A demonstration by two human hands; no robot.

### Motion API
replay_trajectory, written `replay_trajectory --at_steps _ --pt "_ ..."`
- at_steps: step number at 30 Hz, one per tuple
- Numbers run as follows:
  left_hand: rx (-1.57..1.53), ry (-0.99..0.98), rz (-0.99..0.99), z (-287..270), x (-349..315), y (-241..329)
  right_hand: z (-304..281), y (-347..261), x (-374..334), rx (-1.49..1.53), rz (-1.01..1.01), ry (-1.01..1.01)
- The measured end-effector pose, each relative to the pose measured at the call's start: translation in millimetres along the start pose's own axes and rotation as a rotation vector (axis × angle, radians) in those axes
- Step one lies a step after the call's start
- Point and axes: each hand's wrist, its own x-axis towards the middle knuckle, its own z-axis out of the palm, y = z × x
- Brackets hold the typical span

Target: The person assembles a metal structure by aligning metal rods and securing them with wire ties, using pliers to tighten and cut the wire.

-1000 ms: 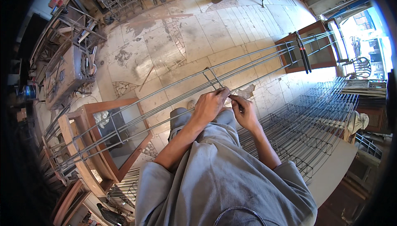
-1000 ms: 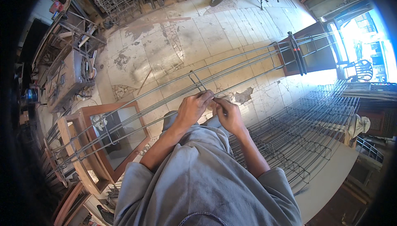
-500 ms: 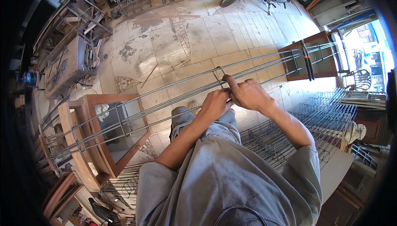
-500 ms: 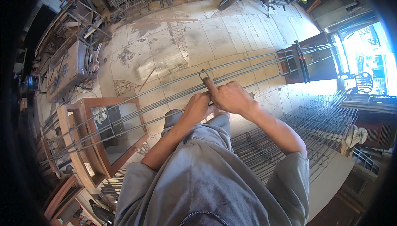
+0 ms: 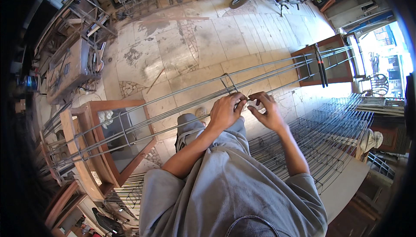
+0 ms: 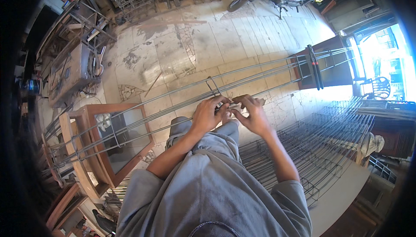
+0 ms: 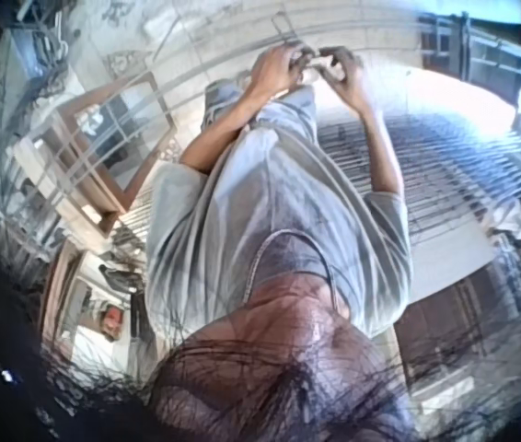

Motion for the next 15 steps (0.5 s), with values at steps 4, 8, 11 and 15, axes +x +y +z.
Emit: replay_trajectory --at_steps 4,8,11,15 --pt "-0.004 -0.019 -0.028 -3 4 4 27 1 -9 0.110 0.150 0.105" --pt "-0.034 -0.004 -0.035 0 3 0 26 -2 -6 0.241 0.217 0.052" --pt "0.014 0.045 -0.037 3 2 1 21 -1 -1 0.201 0.149 -0.004" --pt "0.050 0.102 -0.027 7 0 2 25 4 -5 0.197 0.103 0.036"
